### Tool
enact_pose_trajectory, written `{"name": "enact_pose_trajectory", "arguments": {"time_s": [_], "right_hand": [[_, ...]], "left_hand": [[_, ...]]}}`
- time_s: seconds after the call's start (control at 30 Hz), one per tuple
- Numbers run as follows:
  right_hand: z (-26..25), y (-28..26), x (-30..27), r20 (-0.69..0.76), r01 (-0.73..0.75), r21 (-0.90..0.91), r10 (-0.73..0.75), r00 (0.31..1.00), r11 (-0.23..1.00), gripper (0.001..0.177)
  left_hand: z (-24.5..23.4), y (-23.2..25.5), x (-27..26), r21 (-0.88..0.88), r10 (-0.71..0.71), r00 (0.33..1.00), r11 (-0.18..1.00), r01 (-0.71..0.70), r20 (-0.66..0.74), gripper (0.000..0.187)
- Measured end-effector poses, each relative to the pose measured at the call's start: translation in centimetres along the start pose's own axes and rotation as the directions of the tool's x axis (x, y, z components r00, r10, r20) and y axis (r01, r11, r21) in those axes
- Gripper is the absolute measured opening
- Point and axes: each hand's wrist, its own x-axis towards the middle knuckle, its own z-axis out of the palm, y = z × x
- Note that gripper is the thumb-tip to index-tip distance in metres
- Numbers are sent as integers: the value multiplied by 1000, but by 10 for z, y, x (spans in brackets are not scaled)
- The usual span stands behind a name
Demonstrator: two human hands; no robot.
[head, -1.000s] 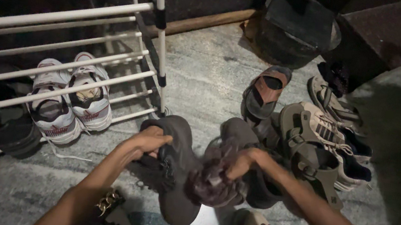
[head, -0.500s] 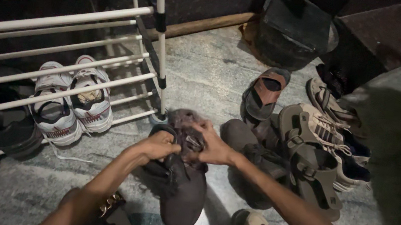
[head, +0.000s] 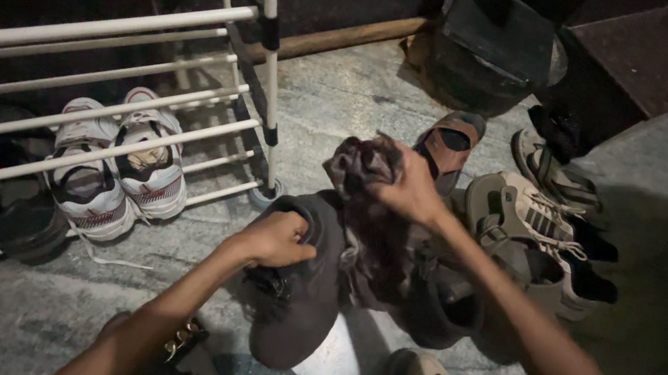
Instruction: The person wipes various shoes and sandals with a cloth, handling items one at a time and placing some on a multi-tiered rack.
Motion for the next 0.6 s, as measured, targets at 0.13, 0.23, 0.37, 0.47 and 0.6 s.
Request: {"name": "enact_pose_trajectory", "arguments": {"time_s": [0.13,0.23,0.37,0.47,0.6], "right_hand": [[30,7,-24,166,112,-17,-107,980,994,46],[0,42,-3,563,-376,-130,380,733,918,49],[-20,63,7,346,-160,-444,333,877,882,48],[-4,46,1,140,-185,-351,246,959,918,49],[26,34,-34,407,-193,-2,177,896,981,47]], "left_hand": [[0,38,-9,185,43,997,982,-31,-57,36],[19,54,-24,262,-37,998,964,49,-50,36],[60,58,-44,281,60,998,958,-52,-18,30],[84,52,-45,255,153,988,955,-153,19,31],[99,46,-45,198,232,973,953,-228,6,39]]}}
